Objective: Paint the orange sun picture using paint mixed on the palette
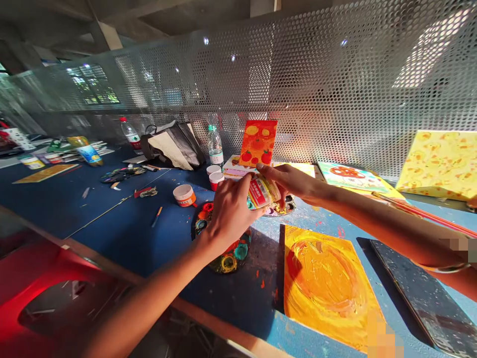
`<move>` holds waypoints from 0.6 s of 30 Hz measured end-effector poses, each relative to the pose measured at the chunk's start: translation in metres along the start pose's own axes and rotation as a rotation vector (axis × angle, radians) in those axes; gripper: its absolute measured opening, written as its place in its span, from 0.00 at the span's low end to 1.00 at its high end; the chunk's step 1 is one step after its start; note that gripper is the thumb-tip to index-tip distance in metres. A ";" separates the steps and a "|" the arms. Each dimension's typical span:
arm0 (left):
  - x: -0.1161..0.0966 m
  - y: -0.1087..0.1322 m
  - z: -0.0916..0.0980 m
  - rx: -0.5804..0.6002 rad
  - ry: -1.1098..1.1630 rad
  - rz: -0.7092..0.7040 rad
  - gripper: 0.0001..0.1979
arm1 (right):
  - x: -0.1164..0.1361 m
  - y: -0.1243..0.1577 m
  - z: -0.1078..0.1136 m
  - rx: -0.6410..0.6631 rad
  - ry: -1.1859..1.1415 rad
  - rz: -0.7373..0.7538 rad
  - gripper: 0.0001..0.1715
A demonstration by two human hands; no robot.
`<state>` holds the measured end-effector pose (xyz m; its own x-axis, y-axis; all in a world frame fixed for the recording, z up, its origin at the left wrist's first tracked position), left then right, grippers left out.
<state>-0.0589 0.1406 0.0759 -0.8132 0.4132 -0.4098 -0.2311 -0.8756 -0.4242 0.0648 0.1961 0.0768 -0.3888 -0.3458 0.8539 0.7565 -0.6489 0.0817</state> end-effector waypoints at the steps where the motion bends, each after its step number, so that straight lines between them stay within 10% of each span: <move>1: 0.004 -0.001 -0.002 0.035 0.077 0.008 0.29 | 0.000 0.000 -0.001 0.041 0.008 0.010 0.42; 9: 0.012 -0.007 -0.027 0.466 1.064 0.023 0.18 | 0.022 0.013 -0.002 -0.104 0.511 0.286 0.35; 18: 0.015 -0.001 -0.008 0.024 0.097 0.090 0.27 | -0.002 -0.015 0.000 -0.194 0.316 -0.045 0.39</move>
<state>-0.0665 0.1490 0.0638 -0.7757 0.3539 -0.5225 -0.1731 -0.9155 -0.3631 0.0545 0.2065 0.0743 -0.5854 -0.4866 0.6484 0.6328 -0.7742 -0.0098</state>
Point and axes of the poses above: each hand's wrist, its own y-axis away from the middle knuckle, its own z-axis out of the back of the hand, x = y × z, the point moved 6 cm from there along -y, towards the middle knuckle, and after that the axes turned 14 degrees about x, right-handed, at the moved point
